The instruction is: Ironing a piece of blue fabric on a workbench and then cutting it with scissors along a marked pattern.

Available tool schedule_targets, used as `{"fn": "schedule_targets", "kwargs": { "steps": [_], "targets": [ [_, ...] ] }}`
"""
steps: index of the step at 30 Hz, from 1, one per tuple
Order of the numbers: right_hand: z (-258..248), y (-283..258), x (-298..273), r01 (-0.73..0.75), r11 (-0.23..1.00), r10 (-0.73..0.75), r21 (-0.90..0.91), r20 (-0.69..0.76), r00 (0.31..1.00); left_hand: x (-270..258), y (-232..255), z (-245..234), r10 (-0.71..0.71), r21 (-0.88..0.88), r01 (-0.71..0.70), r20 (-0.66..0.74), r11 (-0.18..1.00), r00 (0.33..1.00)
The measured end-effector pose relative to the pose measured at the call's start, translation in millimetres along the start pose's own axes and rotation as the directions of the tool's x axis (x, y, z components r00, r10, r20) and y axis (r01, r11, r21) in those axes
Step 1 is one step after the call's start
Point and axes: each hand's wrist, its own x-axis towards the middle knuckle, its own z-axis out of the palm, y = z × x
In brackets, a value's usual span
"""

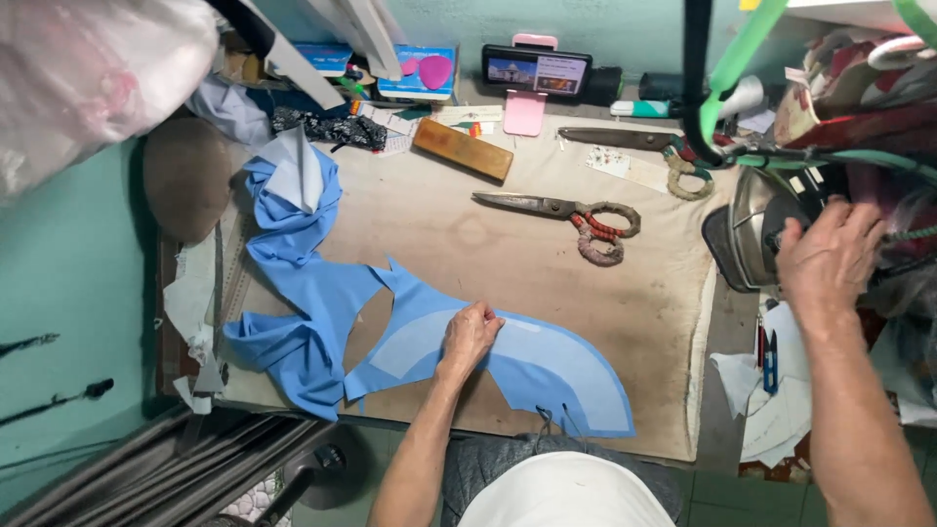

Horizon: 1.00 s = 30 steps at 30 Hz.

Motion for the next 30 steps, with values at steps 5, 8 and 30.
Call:
{"fn": "schedule_targets", "kwargs": {
  "steps": [5,8,30],
  "targets": [
    [70.4,32.5,7.4,0.025,1.0,-0.023,-0.014,0.11,0.994,1.0,-7.0,5.2,0.018,0.022,-0.018,-0.01,1.0,1.0],
    [97.3,47.7,17.1,-0.077,0.981,-0.007,0.181,0.427,0.904,4.6,-12.9,10.7,0.031,0.022,-0.03,-0.022,0.999,0.999],
    [-119.0,-185.1,-117.1,0.03,0.737,-0.6,0.676,0.633,0.49,-1.6,1.7,-8.8,-0.049,-0.017,0.05,0.062,0.999,0.997]
  ]
}}
